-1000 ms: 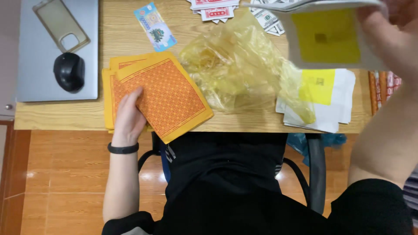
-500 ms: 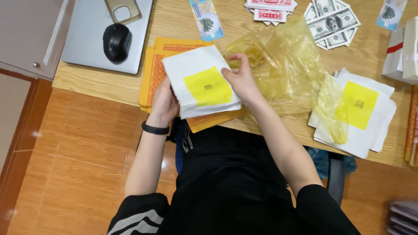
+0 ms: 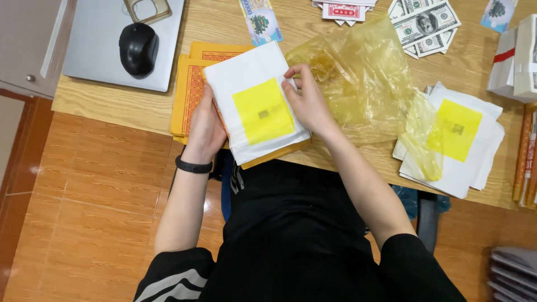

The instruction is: The person assembles small paper money packs by placing a 100-dollar bill and a red 50000 note into a yellow envelope, then folding the top edge over. The person repeats this process multiple times, creating a stack of finished packs.

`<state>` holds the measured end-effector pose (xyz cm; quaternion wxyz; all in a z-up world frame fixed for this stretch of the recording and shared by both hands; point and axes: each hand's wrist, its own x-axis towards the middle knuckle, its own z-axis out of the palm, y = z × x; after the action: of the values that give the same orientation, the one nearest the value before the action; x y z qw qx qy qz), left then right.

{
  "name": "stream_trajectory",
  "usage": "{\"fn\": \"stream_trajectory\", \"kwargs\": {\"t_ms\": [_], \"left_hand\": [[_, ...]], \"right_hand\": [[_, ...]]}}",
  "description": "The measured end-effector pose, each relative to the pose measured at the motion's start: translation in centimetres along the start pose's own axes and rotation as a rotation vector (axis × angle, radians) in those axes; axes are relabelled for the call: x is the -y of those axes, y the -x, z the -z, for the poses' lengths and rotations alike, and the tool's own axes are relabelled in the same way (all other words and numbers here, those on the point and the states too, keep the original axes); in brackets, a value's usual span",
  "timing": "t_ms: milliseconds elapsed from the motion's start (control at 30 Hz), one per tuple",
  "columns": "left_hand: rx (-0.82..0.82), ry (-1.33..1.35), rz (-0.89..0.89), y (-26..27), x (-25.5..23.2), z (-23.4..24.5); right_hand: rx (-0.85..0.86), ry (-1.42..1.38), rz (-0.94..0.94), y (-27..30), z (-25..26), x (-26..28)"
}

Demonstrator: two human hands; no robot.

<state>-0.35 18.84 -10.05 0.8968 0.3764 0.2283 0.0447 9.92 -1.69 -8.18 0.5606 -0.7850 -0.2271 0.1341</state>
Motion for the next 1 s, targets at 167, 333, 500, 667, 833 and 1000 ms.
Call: {"fn": "stream_trajectory", "kwargs": {"t_ms": [167,333,500,667,833,1000], "left_hand": [[-0.022,-0.16,-0.101,-0.1,1.1,0.6],[0.098,-0.397,-0.271,1.8,-0.1,0.0],[0.478,-1.165,-0.485,7.3,-4.4,-4.4],[1.014,-1.208,-0.688,9.9,-5.8,-8.5],[0.824,-1.228,-0.527,10.0,-4.4,-9.0],[0.556,-0.668,-0.193,7.2,1.0,-5.0]], "right_hand": [[-0.017,0.137,0.027,0.5,-0.2,0.8],[-0.093,0.554,0.251,2.6,2.1,6.5],[0.162,0.741,0.634,3.6,8.1,14.1],[1.052,0.699,0.237,5.3,11.6,17.1],[0.862,0.44,0.424,6.9,16.3,15.4],[0.527,0.206,0.233,8.6,19.8,11.5]]}}
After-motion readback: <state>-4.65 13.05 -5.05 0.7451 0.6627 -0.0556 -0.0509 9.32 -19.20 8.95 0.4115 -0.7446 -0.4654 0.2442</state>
